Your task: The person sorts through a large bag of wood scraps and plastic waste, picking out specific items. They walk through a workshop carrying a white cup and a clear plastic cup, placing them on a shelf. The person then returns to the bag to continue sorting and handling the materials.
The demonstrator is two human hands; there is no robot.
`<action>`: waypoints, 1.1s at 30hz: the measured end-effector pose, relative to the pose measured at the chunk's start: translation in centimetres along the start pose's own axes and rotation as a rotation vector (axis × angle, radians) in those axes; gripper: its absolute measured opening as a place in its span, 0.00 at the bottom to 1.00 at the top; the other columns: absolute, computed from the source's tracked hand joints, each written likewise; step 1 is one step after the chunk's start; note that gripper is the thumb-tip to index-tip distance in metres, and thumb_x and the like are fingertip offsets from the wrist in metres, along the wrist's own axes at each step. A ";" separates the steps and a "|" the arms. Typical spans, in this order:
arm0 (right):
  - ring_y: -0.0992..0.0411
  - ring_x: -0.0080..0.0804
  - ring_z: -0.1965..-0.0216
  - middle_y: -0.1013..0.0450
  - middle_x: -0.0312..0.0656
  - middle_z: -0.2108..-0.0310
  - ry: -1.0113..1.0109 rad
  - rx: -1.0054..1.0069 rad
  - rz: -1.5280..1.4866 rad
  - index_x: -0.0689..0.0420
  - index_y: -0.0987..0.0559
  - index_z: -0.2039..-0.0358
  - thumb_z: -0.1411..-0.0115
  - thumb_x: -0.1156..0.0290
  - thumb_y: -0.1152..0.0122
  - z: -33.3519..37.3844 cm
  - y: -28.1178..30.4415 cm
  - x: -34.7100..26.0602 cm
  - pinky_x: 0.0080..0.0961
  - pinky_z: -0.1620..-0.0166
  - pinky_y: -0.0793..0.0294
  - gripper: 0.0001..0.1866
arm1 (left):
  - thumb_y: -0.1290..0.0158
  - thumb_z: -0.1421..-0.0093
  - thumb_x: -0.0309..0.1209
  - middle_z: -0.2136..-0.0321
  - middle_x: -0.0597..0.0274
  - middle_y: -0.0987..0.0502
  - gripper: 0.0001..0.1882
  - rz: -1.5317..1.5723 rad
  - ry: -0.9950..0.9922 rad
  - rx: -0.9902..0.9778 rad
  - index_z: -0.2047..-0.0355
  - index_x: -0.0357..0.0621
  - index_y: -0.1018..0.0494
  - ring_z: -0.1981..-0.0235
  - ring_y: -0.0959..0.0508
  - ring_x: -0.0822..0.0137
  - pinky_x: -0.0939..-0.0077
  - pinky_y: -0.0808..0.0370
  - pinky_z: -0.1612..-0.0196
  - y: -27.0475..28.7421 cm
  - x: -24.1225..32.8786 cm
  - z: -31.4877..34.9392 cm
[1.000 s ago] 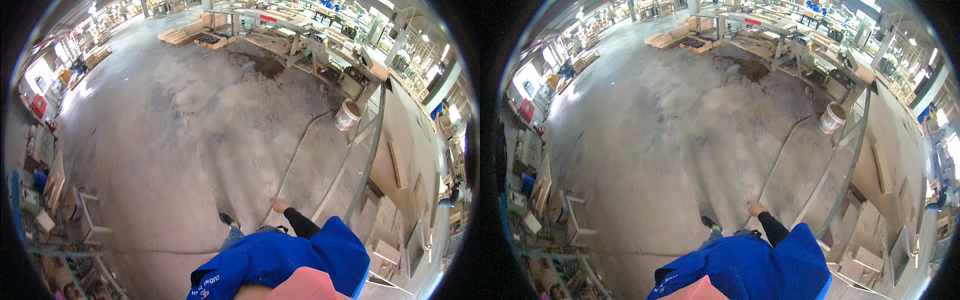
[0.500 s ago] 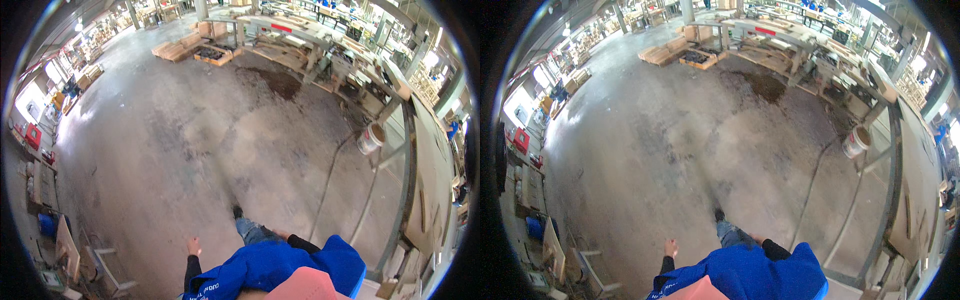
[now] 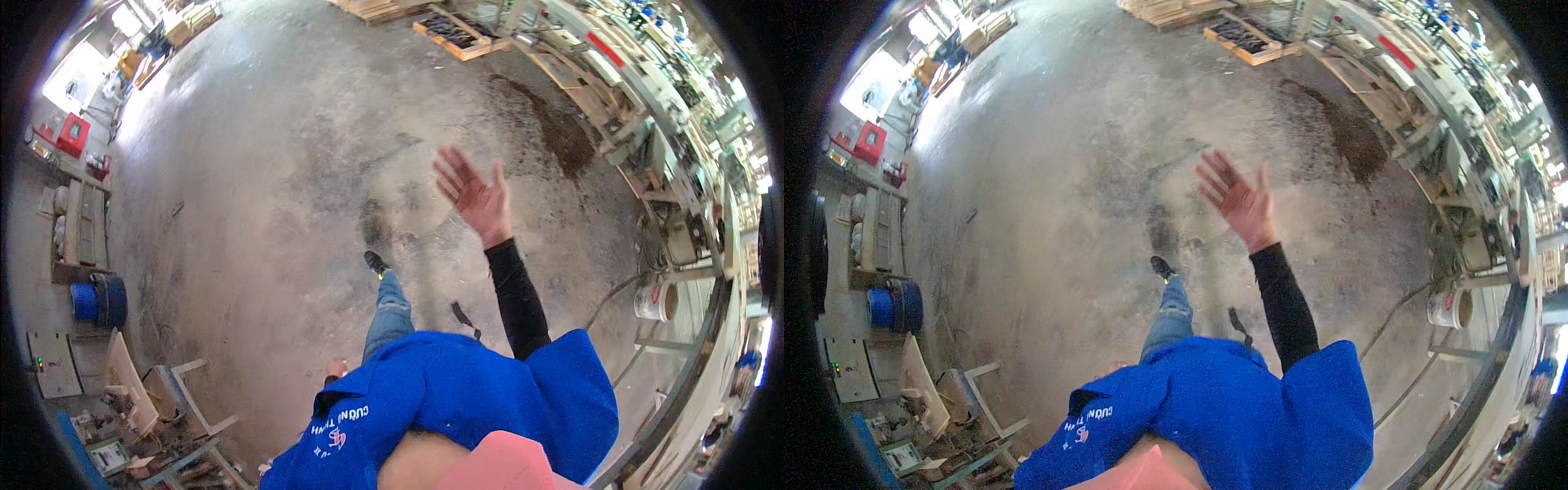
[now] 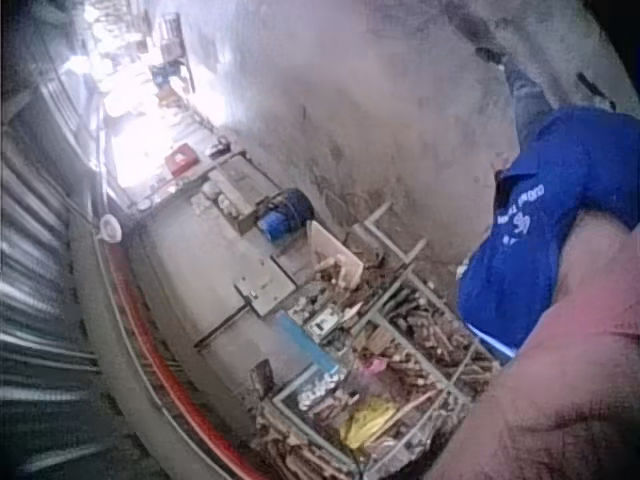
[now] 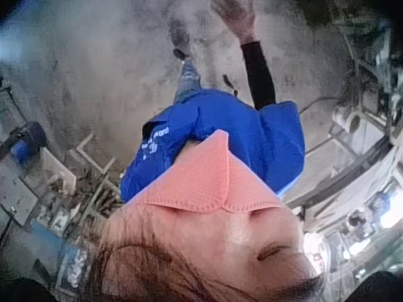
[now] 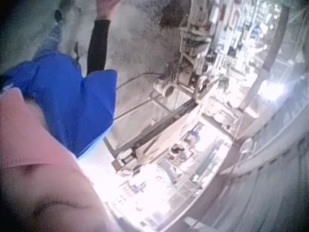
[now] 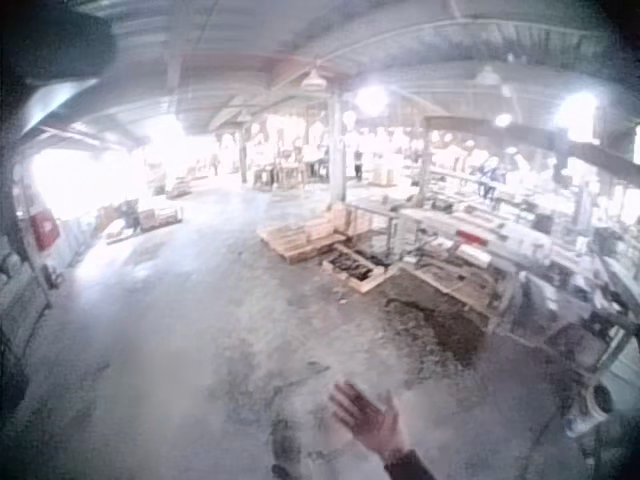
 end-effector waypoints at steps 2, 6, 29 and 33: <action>0.52 0.42 0.38 0.51 0.46 0.38 0.041 -0.030 0.013 0.60 0.48 0.40 0.42 0.38 0.72 -8.4 -3.6 0.4 0.36 0.38 0.53 0.41 | 0.47 0.55 0.39 0.71 0.52 0.23 0.12 0.327 0.233 0.015 0.75 0.44 0.23 0.69 0.23 0.52 0.56 0.28 0.66 5.3 -1.8 -5.9; 0.51 0.42 0.38 0.49 0.45 0.39 0.045 0.001 0.080 0.59 0.46 0.40 0.42 0.37 0.71 -24.6 -5.0 0.9 0.35 0.38 0.52 0.41 | 0.43 0.58 0.32 0.70 0.53 0.23 0.10 0.394 0.210 0.226 0.72 0.45 0.23 0.67 0.23 0.54 0.61 0.27 0.64 20.2 -0.1 -20.3; 0.43 0.41 0.42 0.39 0.46 0.45 0.089 -0.356 1.701 0.57 0.33 0.49 0.37 0.48 0.71 -112.2 10.8 15.0 0.42 0.42 0.51 0.29 | 0.62 0.37 0.41 0.44 0.59 0.39 0.24 1.853 -0.670 0.127 0.43 0.46 0.43 0.42 0.42 0.67 0.70 0.47 0.41 96.8 25.2 -85.5; 0.37 0.37 0.48 0.33 0.43 0.51 -0.696 -0.084 0.623 0.56 0.33 0.49 0.38 0.45 0.70 -124.3 9.6 21.9 0.39 0.48 0.40 0.31 | 0.60 0.40 0.38 0.48 0.58 0.36 0.23 1.246 -0.835 0.771 0.46 0.46 0.39 0.43 0.41 0.67 0.69 0.48 0.41 108.2 21.7 -93.2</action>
Point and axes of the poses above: each hand's wrist, its own z-axis away from the middle knuckle, its own y-axis out of the back of the hand, x = y × z, the point moved 6 cm from there along -z, towards the middle knuckle
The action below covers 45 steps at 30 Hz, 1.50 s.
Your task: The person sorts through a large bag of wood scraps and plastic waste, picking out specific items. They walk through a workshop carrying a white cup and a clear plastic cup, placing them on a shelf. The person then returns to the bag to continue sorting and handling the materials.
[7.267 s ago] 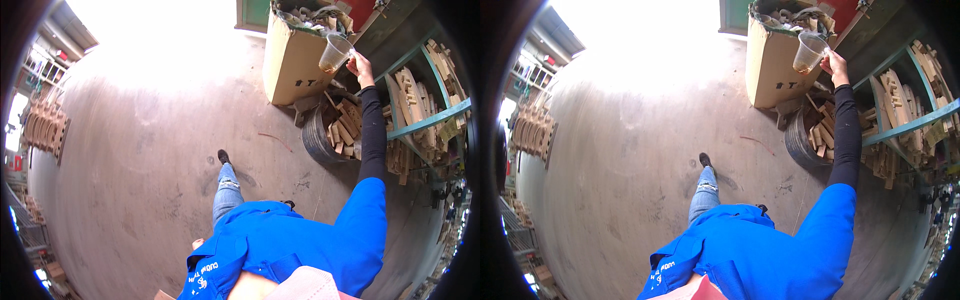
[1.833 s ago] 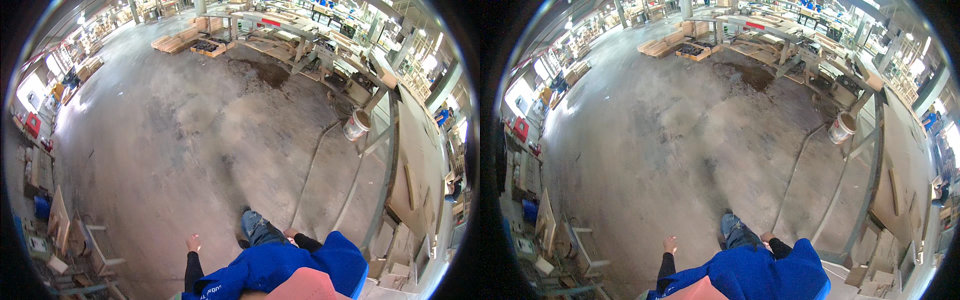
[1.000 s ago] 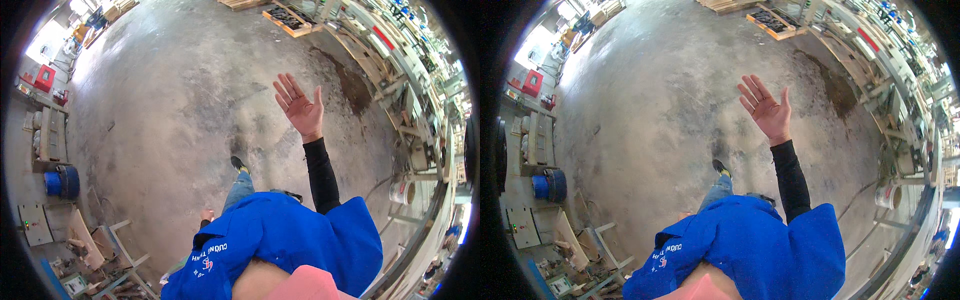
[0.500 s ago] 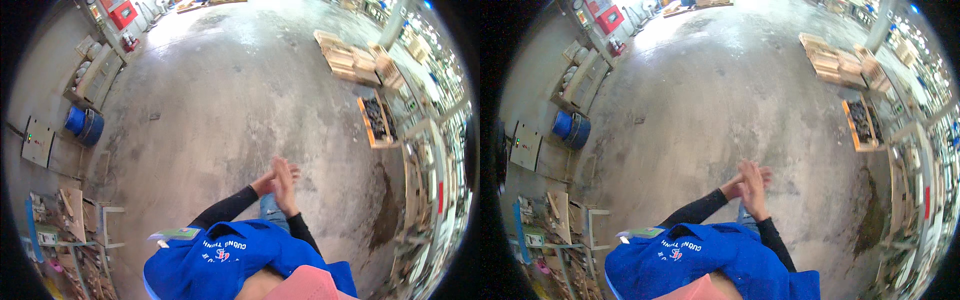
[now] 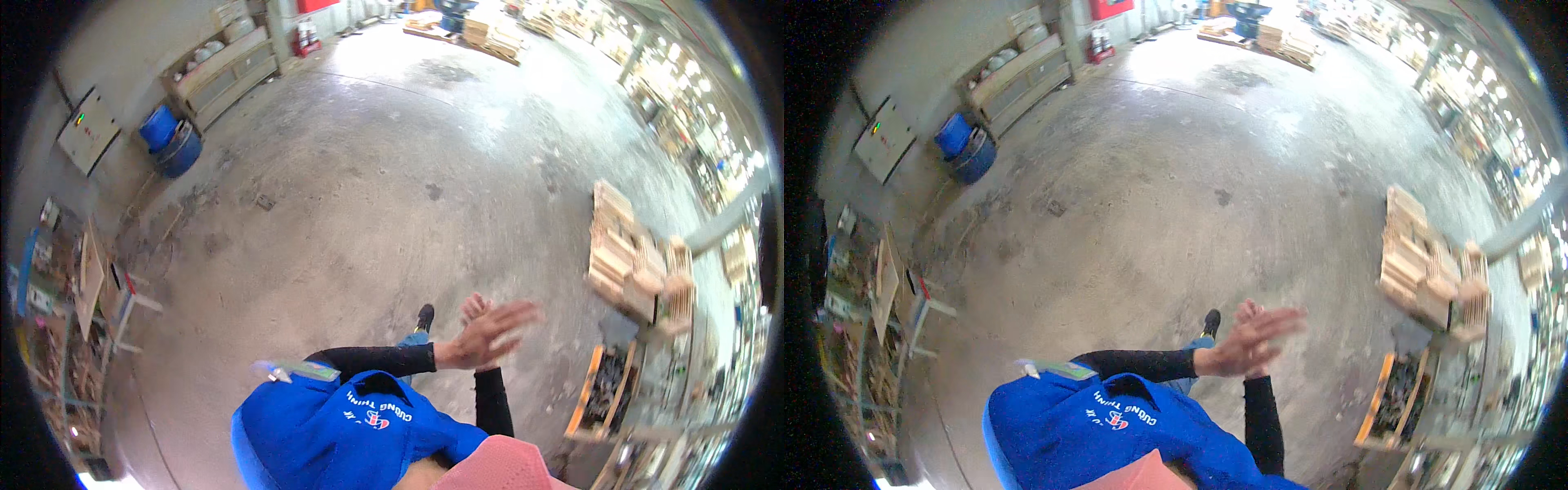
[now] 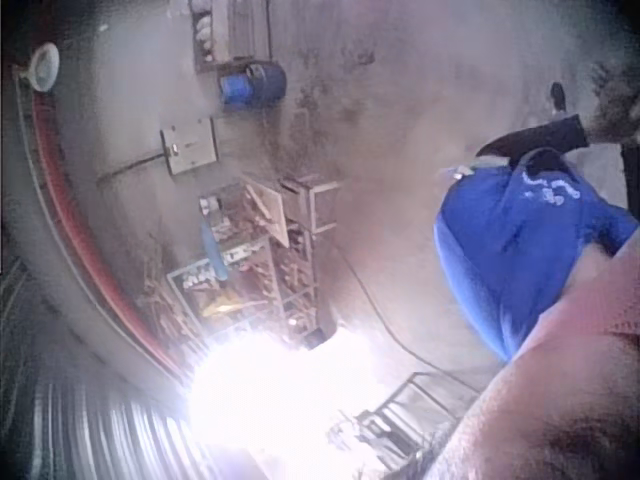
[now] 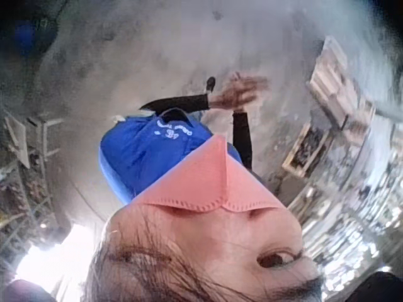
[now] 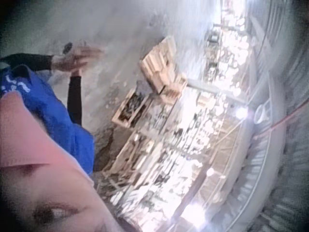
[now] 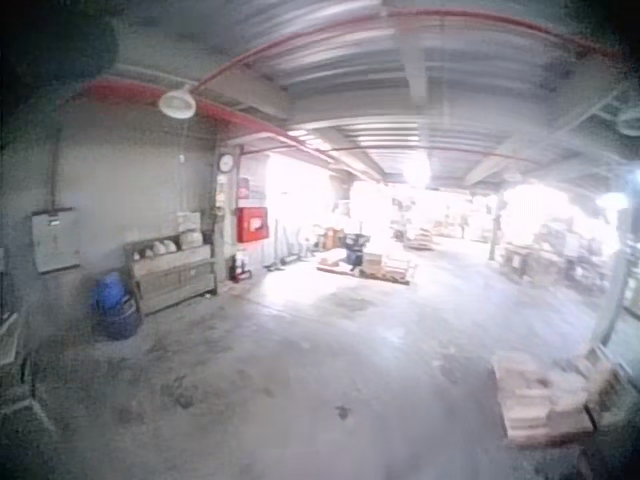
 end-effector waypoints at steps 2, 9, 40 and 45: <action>0.35 0.36 0.50 0.32 0.43 0.53 -0.203 -0.346 -0.485 0.56 0.34 0.48 0.38 0.44 0.69 -6.3 -0.9 -3.0 0.37 0.50 0.37 0.31 | 0.60 0.43 0.36 0.51 0.55 0.34 0.22 -0.291 -0.133 -0.002 0.48 0.45 0.36 0.44 0.40 0.66 0.69 0.49 0.41 0.2 -4.1 -5.3; 0.45 0.36 0.42 0.44 0.45 0.43 -0.096 -0.192 -0.414 0.55 0.45 0.41 0.38 0.47 0.68 -22.7 8.8 -13.6 0.34 0.39 0.49 0.31 | 0.56 0.47 0.34 0.59 0.55 0.31 0.18 -0.654 -0.314 -0.395 0.56 0.44 0.32 0.52 0.36 0.64 0.67 0.43 0.46 -0.1 -20.3 -23.6; 0.43 0.49 0.43 0.38 0.50 0.46 1.037 0.125 1.264 0.59 0.28 0.54 0.43 0.51 0.68 -109.5 42.2 -88.9 0.43 0.41 0.52 0.29 | 0.55 0.46 0.43 0.39 0.69 0.48 0.29 1.310 -0.276 0.390 0.42 0.55 0.42 0.38 0.54 0.65 0.64 0.64 0.39 6.5 -60.9 -136.8; 0.47 0.44 0.40 0.43 0.47 0.42 1.032 0.405 1.369 0.57 0.34 0.47 0.41 0.49 0.71 -120.6 50.1 -101.5 0.41 0.39 0.58 0.31 | 0.63 0.41 0.41 0.39 0.68 0.51 0.28 2.035 0.174 0.621 0.41 0.51 0.51 0.38 0.53 0.68 0.64 0.65 0.38 2.9 -72.7 -152.9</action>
Point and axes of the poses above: each hand's wrist, its own z-axis away from the middle knuckle, its own y-axis out of the back of the hand, x = y × z, the point moved 6 cm from there along -z, towards the middle knuckle
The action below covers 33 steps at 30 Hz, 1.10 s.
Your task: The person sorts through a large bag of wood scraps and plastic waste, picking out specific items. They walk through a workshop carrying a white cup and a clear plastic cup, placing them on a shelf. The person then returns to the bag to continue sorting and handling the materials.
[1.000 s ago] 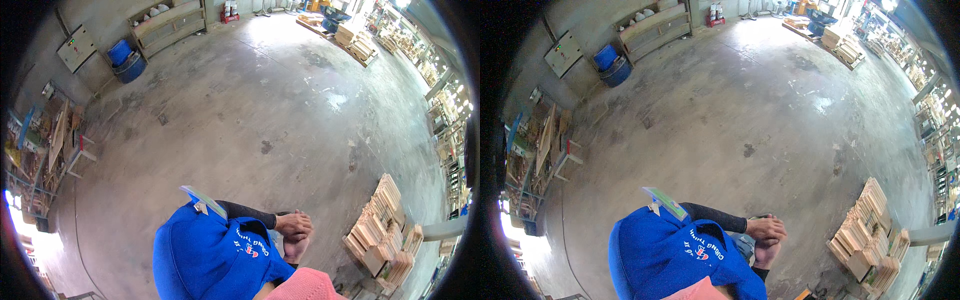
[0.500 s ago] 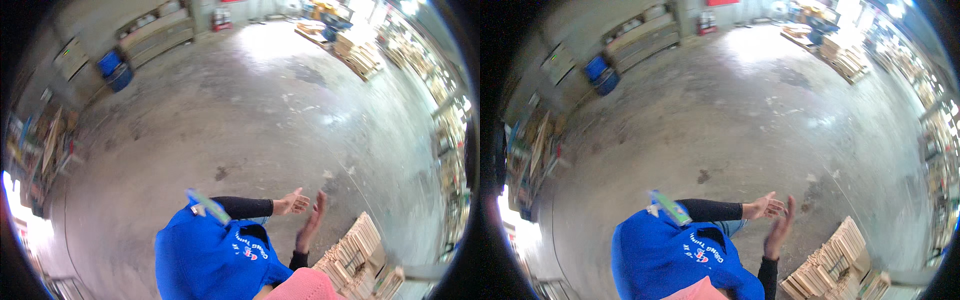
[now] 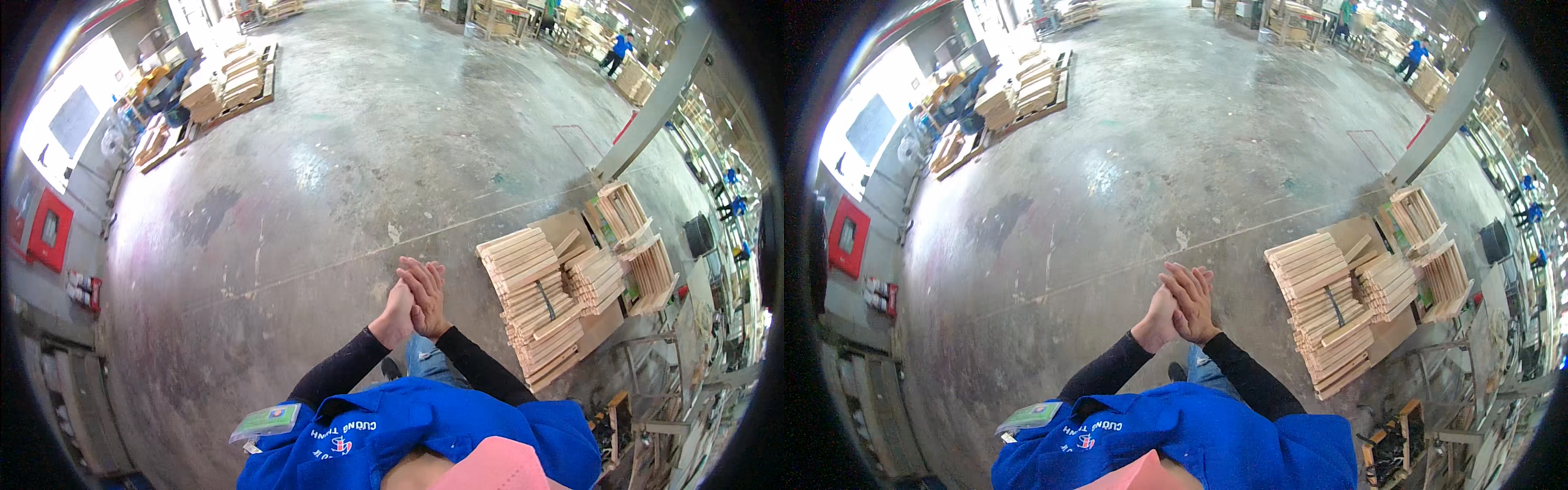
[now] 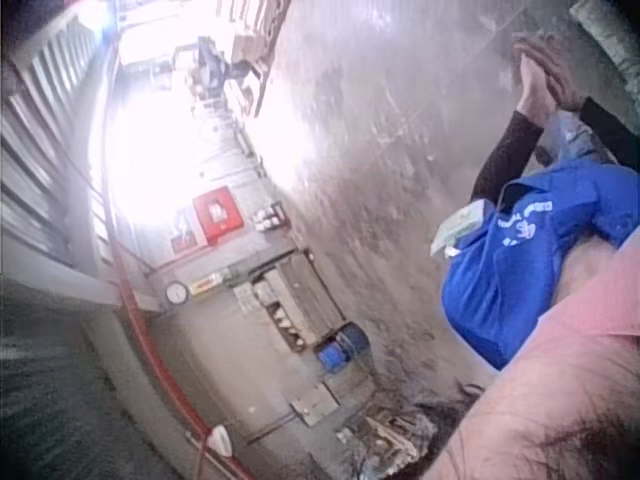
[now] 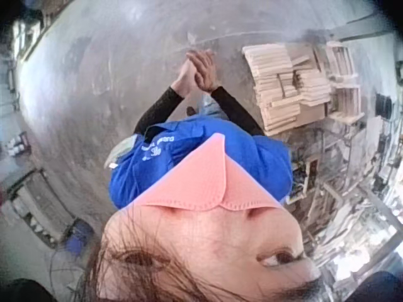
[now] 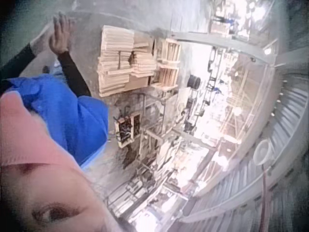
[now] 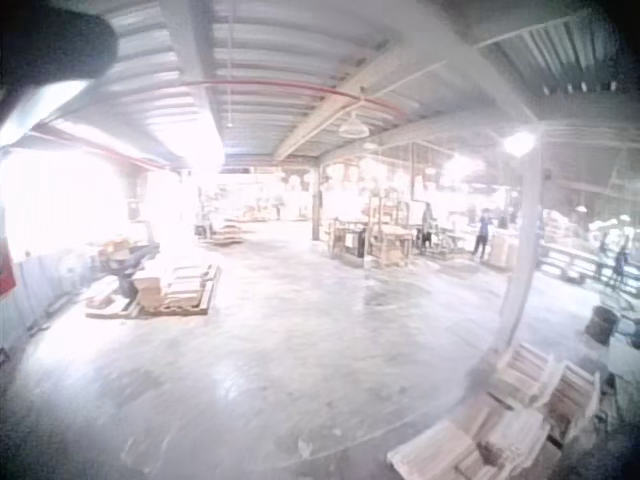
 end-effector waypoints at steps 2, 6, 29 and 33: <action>0.48 0.43 0.40 0.45 0.48 0.41 -0.122 0.048 0.085 0.58 0.36 0.45 0.40 0.51 0.73 -2.9 -0.3 5.5 0.41 0.39 0.59 0.30 | 0.67 0.39 0.45 0.41 0.70 0.49 0.28 -0.913 0.367 0.371 0.40 0.52 0.54 0.40 0.49 0.69 0.65 0.57 0.40 -0.5 -0.7 -6.4; 0.51 0.44 0.38 0.47 0.51 0.41 -0.263 0.095 0.065 0.62 0.39 0.44 0.38 0.57 0.74 -11.2 -2.9 13.7 0.41 0.38 0.60 0.28 | 0.75 0.37 0.54 0.42 0.60 0.44 0.32 -1.053 0.751 0.303 0.40 0.49 0.53 0.43 0.41 0.60 0.65 0.44 0.42 -3.4 -3.8 -21.2; 0.32 0.32 0.55 0.35 0.43 0.54 -0.303 -0.012 -0.766 0.59 0.35 0.52 0.50 0.71 0.36 -76.5 -9.6 63.0 0.28 0.51 0.30 0.26 | 0.74 0.42 0.60 0.39 0.53 0.49 0.39 -1.753 -0.979 -0.665 0.39 0.44 0.51 0.41 0.45 0.55 0.55 0.47 0.43 -27.7 -21.4 -99.1; 0.31 0.31 0.56 0.35 0.43 0.55 -0.338 -0.002 -0.659 0.59 0.35 0.52 0.51 0.71 0.35 -85.8 -8.6 72.9 0.28 0.52 0.30 0.27 | 0.74 0.43 0.60 0.39 0.51 0.48 0.39 -1.772 -0.878 -0.678 0.40 0.43 0.48 0.42 0.44 0.52 0.55 0.46 0.44 -27.2 -26.6 -112.4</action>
Point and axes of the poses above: each hand's wrist, its own z-axis away from the middle knuckle, its own y-axis out of the back of the hand, x = y × z, the point moved 6 cm from there along -z, towards the middle knuckle
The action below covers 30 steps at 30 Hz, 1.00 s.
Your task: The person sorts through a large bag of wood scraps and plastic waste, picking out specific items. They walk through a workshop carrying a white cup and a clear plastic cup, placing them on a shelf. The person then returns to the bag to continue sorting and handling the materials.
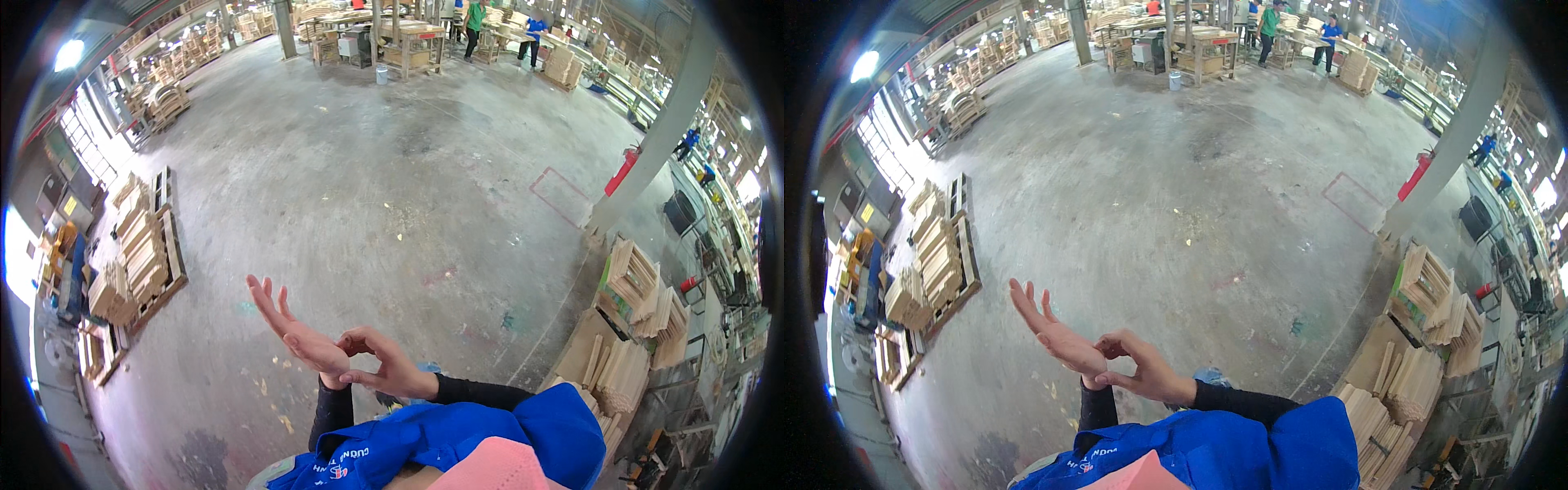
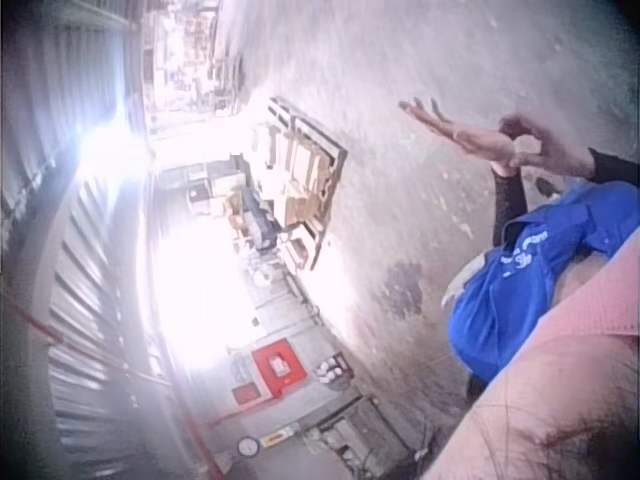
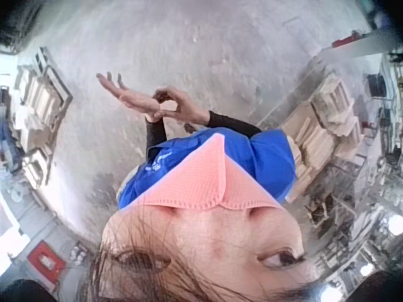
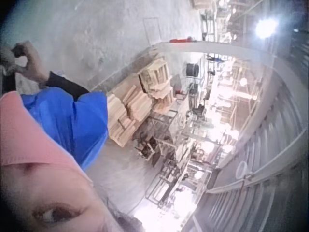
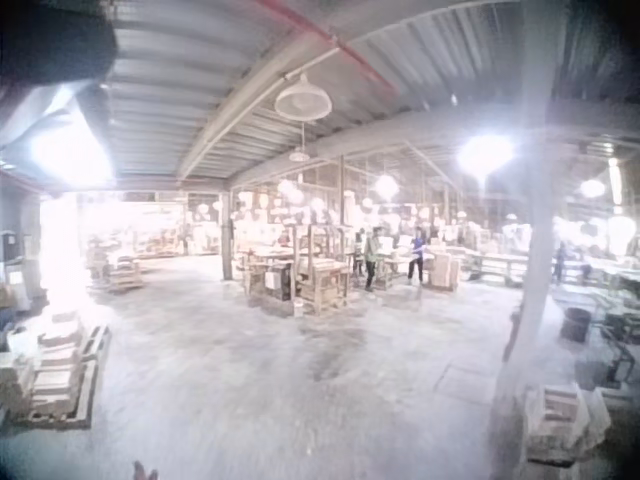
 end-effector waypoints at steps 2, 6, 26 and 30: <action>0.31 0.30 0.56 0.35 0.42 0.54 -0.020 0.043 -0.032 0.59 0.35 0.52 0.51 0.71 0.35 -4.8 2.4 3.0 0.28 0.52 0.31 0.27 | 0.74 0.42 0.58 0.39 0.51 0.49 0.38 -0.014 -0.005 -0.065 0.40 0.43 0.48 0.42 0.43 0.53 0.55 0.45 0.45 -3.7 -4.7 -2.8; 0.33 0.29 0.54 0.35 0.41 0.54 -0.014 0.130 -0.135 0.58 0.35 0.52 0.50 0.71 0.36 -14.7 7.9 8.2 0.27 0.52 0.32 0.26 | 0.74 0.41 0.56 0.40 0.48 0.49 0.37 -0.027 -0.044 -0.141 0.41 0.41 0.47 0.42 0.43 0.52 0.55 0.44 0.45 -11.5 -13.8 -7.8; 0.33 0.29 0.56 0.37 0.43 0.55 -0.054 0.180 -0.163 0.61 0.39 0.51 0.48 0.69 0.38 -63.8 34.2 29.8 0.27 0.52 0.33 0.27 | 0.75 0.38 0.51 0.41 0.45 0.48 0.33 0.039 -0.106 -0.319 0.43 0.37 0.43 0.40 0.46 0.52 0.55 0.42 0.46 -48.5 -53.2 -36.1; 0.33 0.28 0.57 0.36 0.42 0.57 -0.085 0.107 -0.116 0.60 0.38 0.52 0.48 0.68 0.37 -75.4 37.5 34.1 0.27 0.54 0.32 0.26 | 0.74 0.39 0.53 0.41 0.48 0.47 0.34 0.059 -0.004 -0.295 0.43 0.40 0.43 0.40 0.46 0.52 0.54 0.43 0.44 -52.7 -62.9 -43.6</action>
Point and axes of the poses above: each hand's wrist, its own z-axis away from the middle knuckle, its own y-axis out of the back of the hand, x = y × z, the point moved 6 cm from there along -z, towards the middle knuckle
